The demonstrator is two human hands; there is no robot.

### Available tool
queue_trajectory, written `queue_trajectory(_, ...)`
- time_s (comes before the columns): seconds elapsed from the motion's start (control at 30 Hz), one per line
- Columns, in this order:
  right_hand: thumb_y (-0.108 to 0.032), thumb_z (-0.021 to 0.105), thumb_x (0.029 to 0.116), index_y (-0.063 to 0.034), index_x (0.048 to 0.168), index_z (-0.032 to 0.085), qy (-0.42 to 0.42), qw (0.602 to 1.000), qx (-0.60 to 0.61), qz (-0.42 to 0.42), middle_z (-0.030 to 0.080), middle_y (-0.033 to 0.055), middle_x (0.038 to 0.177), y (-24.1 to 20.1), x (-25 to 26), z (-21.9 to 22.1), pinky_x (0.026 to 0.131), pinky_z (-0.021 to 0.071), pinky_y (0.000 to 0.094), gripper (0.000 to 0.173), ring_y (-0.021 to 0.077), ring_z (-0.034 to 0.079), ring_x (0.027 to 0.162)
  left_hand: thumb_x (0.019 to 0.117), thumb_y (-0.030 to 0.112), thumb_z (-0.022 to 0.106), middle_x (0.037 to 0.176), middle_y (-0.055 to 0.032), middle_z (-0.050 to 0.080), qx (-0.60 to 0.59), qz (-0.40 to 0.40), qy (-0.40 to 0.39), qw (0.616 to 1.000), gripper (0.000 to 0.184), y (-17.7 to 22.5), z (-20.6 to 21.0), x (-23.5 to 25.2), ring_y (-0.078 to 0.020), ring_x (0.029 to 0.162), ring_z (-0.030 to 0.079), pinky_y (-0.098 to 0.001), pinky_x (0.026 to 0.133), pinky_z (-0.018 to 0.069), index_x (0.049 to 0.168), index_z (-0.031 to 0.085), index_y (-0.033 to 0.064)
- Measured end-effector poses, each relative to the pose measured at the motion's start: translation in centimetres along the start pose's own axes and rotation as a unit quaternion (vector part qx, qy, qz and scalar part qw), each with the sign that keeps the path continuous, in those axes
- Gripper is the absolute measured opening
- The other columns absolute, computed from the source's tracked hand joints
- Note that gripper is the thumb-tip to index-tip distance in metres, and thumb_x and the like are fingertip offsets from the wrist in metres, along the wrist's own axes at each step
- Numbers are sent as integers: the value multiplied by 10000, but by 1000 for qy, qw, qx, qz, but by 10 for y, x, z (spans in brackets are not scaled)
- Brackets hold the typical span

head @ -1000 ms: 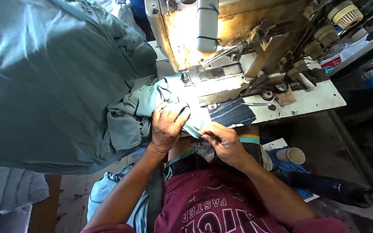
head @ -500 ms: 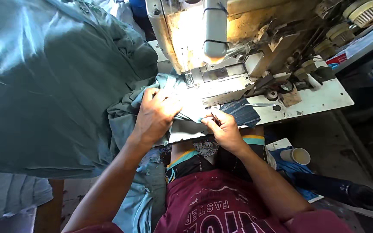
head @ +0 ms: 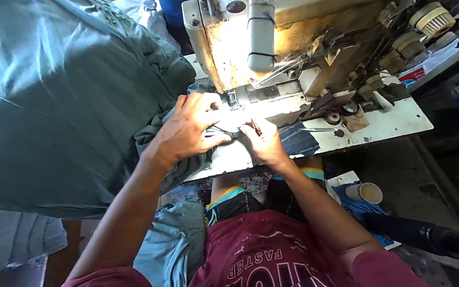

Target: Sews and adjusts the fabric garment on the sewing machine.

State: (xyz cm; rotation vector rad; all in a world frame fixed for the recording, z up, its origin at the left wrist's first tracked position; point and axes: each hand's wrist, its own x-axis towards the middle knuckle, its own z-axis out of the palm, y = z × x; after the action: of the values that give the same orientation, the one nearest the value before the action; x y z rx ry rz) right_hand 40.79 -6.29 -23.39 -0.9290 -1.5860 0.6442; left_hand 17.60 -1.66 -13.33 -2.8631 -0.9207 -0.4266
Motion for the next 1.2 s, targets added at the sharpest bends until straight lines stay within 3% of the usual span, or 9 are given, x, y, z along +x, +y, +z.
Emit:
queue_trajectory(0.2,-67,610,1016,-48,1127,689,-21,1000,-20,1,696,63,958,-2,1,-6,705,588,283,137,108,661,789,924,681,565,1411,-217,532,96,-83,-51,991,608,-46,-61,-14,-500,1278,477,-721,989,364,949,726,96)
queue_trajectory(0.4,-79,677,980,-38,1073,737,-159,987,26,-15,707,48,912,-23,15,-28,690,575,253,118,83,648,759,869,353,780,1294,-103,660,-112,61,41,991,316,10,-98,-27,-328,1302,559,-577,1135,405,721,638,113)
queue_trajectory(0.5,-43,705,948,-17,1045,749,-236,967,87,-49,701,47,961,-43,7,-35,750,589,257,109,87,657,838,897,302,769,1013,-7,728,-218,104,34,970,272,51,-70,-34,-149,980,695,-347,832,596,701,662,148)
queue_trajectory(0.6,-90,661,996,-42,1060,754,-239,965,90,-57,729,35,1007,-45,-18,-36,808,598,284,123,89,684,915,919,365,770,797,38,657,-262,69,41,962,308,73,-28,-37,-61,711,620,-250,590,509,747,658,135)
queue_trajectory(0.67,-124,642,1018,-48,1064,756,-206,976,55,-50,737,30,1041,-41,-35,-38,855,604,284,144,86,693,958,849,546,785,848,14,661,-165,15,92,982,408,82,1,-39,-104,779,623,-315,688,519,907,695,152)
queue_trajectory(0.77,-129,640,1020,-38,1043,744,-152,988,20,-26,720,36,1016,-35,-54,-39,843,595,272,140,91,680,941,929,455,696,1374,-101,617,2,-10,64,998,487,76,43,-43,-311,1240,567,-571,1117,356,1366,668,241)
queue_trajectory(0.83,-136,645,1018,-34,1031,745,-129,992,9,-8,714,38,997,-32,-63,-38,818,586,255,143,91,672,920,960,167,634,1460,-113,580,37,-10,60,997,325,68,59,-45,-360,1346,523,-642,1180,272,1275,710,191)
queue_trajectory(0.97,-152,636,1026,-40,1019,735,-110,994,11,17,704,32,975,-31,-75,-34,792,569,234,149,74,656,882,945,48,586,1364,-67,655,61,-1,39,997,149,68,49,-44,-327,1257,590,-631,1138,322,931,726,99)
queue_trajectory(1.2,-120,638,1017,-35,1019,729,-82,994,58,50,710,44,994,-30,-79,-33,760,572,241,125,82,662,862,951,50,582,1291,-68,680,76,-8,2,997,140,75,28,-37,-312,1158,629,-607,1083,369,939,712,103)
